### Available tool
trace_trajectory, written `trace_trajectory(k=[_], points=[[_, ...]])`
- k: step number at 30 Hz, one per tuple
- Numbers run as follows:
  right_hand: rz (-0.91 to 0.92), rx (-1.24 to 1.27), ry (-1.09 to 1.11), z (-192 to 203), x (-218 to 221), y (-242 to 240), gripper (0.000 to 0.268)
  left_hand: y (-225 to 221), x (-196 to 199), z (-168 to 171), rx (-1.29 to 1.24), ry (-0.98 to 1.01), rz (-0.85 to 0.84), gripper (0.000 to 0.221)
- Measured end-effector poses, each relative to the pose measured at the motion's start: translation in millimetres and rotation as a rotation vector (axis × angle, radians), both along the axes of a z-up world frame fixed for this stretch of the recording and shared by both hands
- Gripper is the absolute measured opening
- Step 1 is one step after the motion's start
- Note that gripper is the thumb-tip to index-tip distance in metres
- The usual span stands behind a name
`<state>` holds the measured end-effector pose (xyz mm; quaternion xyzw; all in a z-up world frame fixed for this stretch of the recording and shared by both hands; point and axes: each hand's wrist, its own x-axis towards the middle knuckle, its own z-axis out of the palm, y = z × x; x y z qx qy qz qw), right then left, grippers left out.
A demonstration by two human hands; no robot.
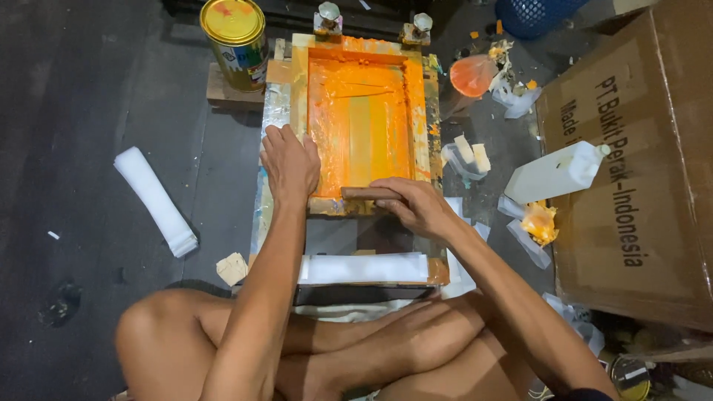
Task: Manually sealing the ends of white ribbons using a screen printing setup with orange sealant and a squeegee.
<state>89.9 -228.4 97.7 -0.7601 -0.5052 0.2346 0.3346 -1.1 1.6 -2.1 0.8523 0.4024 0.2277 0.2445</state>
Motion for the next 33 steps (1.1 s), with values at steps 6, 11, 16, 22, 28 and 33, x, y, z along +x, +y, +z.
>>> trace_trajectory(k=[6, 11, 16, 22, 28, 33], points=[[-0.043, -0.024, -0.062, 17, -8, 9, 0.023, 4, 3, -3, -0.016, -0.006, -0.009, 0.045], [-0.405, 0.107, -0.012, -1, -15, 2, 0.019, 3, 2, -2, -0.017, 0.012, -0.013, 0.048], [-0.886, 0.167, -0.097, -31, -17, -7, 0.021, 4, -1, 1, -0.056, 0.030, -0.008, 0.047], [-0.938, 0.223, -0.148, -20, -29, -5, 0.048, -2, -28, -3, -0.160, -0.011, -0.098, 0.056], [-0.841, 0.231, -0.261, -4, -46, -2, 0.050, -29, -85, 12, -0.256, -0.009, -0.200, 0.063], [-0.865, 0.175, -0.421, -61, -26, -31, 0.058, -27, -117, -12, -0.180, -0.072, -0.402, 0.090]])
